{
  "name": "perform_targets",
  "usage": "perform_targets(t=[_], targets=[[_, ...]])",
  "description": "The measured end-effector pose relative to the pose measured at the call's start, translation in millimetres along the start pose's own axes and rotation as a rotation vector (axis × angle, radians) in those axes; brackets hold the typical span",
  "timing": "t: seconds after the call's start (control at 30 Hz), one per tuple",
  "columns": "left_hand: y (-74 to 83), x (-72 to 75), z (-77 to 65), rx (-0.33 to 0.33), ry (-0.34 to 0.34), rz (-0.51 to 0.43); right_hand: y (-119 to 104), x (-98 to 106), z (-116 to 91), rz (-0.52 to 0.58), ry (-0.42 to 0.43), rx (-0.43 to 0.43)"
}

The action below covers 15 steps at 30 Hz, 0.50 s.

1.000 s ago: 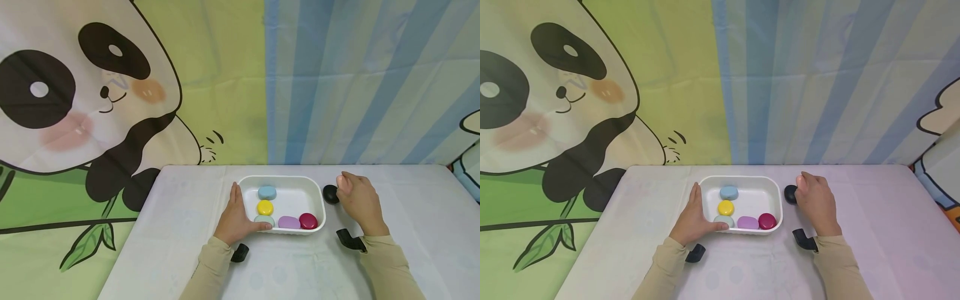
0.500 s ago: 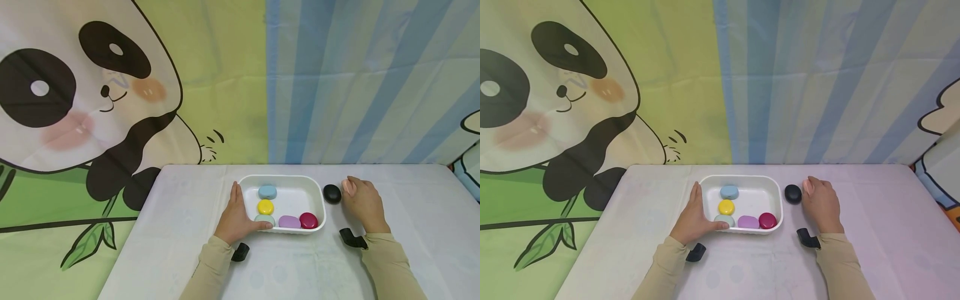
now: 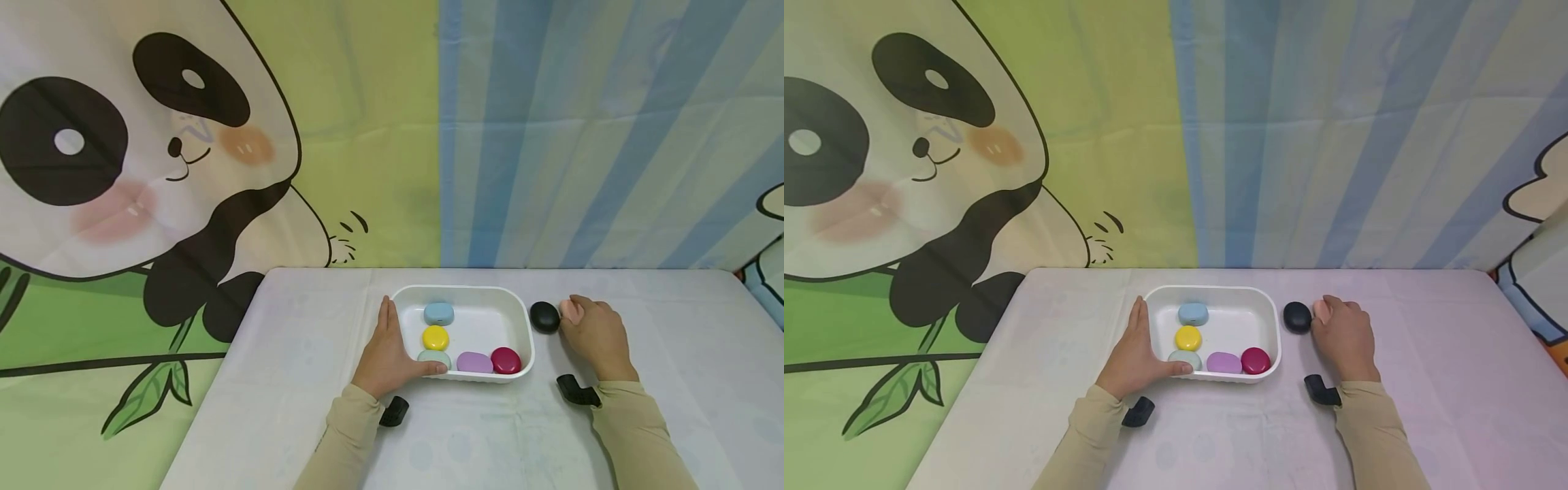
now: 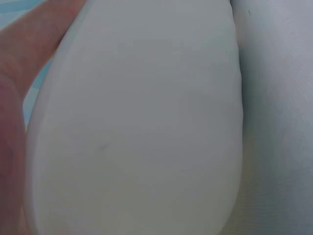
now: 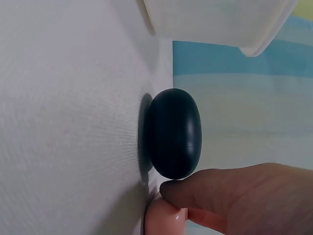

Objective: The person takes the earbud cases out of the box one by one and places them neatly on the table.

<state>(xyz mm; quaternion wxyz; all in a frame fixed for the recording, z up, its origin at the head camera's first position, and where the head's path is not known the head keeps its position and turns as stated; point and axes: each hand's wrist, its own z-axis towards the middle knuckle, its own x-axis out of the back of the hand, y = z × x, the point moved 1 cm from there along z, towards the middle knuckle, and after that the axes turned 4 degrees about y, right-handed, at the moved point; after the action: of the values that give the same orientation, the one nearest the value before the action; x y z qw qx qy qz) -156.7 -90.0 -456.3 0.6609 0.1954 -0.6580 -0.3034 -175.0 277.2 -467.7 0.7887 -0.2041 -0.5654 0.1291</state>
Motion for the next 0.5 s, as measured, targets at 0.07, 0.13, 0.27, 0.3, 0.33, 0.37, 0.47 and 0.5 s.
perform_targets(t=[0.07, 0.13, 0.27, 0.3, 0.33, 0.37, 0.47, 0.5], targets=[[0.4, 0.5, -0.5, -0.001, 0.0, -0.001, 0.4, -0.8, -0.1, -0.006, -0.006, -0.005], [0.7, 0.8, -0.8, 0.0, 0.0, 0.005, 0.6, -1.2, -0.2, -0.011, -0.011, -0.007], [1.4, 1.1, -0.9, 0.005, -0.003, 0.005, 0.7, -0.3, -0.3, -0.022, -0.027, -0.016], [1.3, 1.1, -0.7, 0.005, -0.003, 0.005, 0.5, 0.0, -0.3, -0.024, -0.031, -0.021], [1.3, 1.0, -0.6, 0.007, -0.004, 0.002, 0.0, 0.6, -0.4, -0.024, -0.034, -0.027], [1.2, 1.0, -0.4, 0.006, -0.003, 0.001, -0.9, 1.3, -0.5, -0.023, -0.033, -0.033], [0.7, 0.6, 0.1, 0.01, -0.005, 0.002, -4.8, 4.1, -1.1, -0.017, -0.012, -0.036], [0.7, 0.5, 0.2, 0.014, -0.008, 0.004, -7.2, 5.2, -1.4, -0.013, 0.009, -0.028]])
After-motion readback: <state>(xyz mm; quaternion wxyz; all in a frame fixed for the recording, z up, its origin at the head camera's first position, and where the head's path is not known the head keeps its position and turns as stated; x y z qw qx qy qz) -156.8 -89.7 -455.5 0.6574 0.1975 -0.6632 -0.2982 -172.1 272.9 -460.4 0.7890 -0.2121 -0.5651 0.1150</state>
